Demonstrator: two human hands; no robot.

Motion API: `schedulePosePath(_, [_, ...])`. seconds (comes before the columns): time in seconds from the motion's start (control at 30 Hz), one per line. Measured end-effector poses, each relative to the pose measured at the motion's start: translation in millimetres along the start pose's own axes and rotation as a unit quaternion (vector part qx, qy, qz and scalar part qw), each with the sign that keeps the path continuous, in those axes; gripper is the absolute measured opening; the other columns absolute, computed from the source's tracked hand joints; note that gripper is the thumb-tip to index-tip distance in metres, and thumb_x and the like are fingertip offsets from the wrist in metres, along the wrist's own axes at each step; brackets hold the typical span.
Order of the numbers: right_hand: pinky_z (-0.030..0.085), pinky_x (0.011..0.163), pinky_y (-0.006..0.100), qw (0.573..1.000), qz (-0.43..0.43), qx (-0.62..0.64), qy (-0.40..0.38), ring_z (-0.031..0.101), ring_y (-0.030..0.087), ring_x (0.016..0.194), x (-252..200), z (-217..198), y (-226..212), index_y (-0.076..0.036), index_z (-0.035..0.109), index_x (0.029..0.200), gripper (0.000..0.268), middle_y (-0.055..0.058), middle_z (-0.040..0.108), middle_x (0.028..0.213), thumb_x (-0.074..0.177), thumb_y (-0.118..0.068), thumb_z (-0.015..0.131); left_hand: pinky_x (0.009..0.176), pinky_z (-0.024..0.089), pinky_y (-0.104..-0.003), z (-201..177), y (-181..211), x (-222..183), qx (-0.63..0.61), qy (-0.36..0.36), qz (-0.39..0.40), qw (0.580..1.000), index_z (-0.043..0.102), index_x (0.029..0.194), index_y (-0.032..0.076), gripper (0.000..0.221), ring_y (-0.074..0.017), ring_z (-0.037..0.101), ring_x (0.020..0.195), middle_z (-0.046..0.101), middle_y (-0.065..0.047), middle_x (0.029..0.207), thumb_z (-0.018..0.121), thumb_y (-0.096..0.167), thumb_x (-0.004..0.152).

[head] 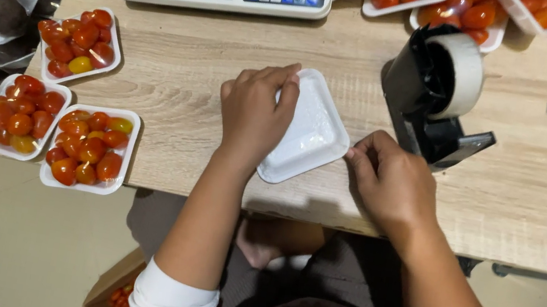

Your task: Wrapping small plastic trays of cherry tomatoes with clear plastic film for packaging

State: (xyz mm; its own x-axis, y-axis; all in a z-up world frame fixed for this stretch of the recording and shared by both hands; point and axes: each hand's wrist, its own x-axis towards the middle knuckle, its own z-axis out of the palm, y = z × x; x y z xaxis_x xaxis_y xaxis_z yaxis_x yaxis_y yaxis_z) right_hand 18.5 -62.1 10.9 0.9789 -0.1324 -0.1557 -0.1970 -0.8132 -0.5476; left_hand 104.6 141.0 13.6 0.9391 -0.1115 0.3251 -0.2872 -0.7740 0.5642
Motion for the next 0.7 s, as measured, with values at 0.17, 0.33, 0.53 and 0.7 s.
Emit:
schedulePosePath(0.17, [0.052, 0.062, 0.031, 0.907, -0.207, 0.215, 0.299, 0.063, 0.024, 0.056, -24.1, -7.8, 41.6, -0.016, 0.078, 0.090, 0.005, 0.004, 0.065, 0.058, 0.092, -0.013, 0.080, 0.084, 0.037, -0.046, -4.8, 34.3, -22.4, 0.035, 0.255, 0.156, 0.954, 0.074, 0.106, 0.015, 0.016, -0.0291, 0.055, 0.096, 0.060, -0.006, 0.098, 0.063, 0.025, 0.099])
schedulePosePath(0.33, [0.038, 0.092, 0.044, 0.865, -0.243, 0.099, 0.428, 0.053, 0.031, 0.101, 4.3, -39.2, 93.2, 0.003, 0.066, 0.105, 0.026, 0.016, 0.061, 0.103, 0.120, -0.016, 0.055, 0.074, 0.052, -0.047, 27.3, 118.4, -68.2, -0.186, -0.079, 0.024, 0.979, 0.058, 0.135, 0.023, 0.045, -0.0275, 0.070, 0.096, 0.070, -0.003, 0.116, 0.054, 0.036, 0.092])
schedulePosePath(0.53, [0.055, 0.081, 0.026, 0.823, -0.013, 0.532, 0.197, 0.066, 0.015, 0.084, 14.9, -45.5, 57.0, -0.004, 0.067, 0.105, 0.023, 0.008, 0.068, 0.102, 0.101, -0.026, 0.060, 0.064, 0.050, -0.062, 86.7, 136.0, -63.0, -0.117, -0.122, 0.037, 0.985, 0.056, 0.136, 0.015, 0.057, -0.0443, 0.069, 0.090, 0.073, -0.014, 0.112, 0.045, 0.053, 0.095])
schedulePosePath(0.7, [0.052, 0.100, 0.022, 0.849, -0.114, 0.475, 0.201, 0.064, 0.012, 0.116, 30.7, -44.4, 86.3, -0.009, 0.074, 0.091, 0.005, 0.007, 0.066, 0.122, 0.094, -0.010, 0.070, 0.044, 0.048, -0.053, 112.4, 126.1, -63.2, -0.022, 0.014, 0.079, 0.997, 0.069, 0.113, 0.023, 0.031, -0.0363, 0.070, 0.058, 0.074, -0.006, 0.070, 0.057, 0.048, 0.098])
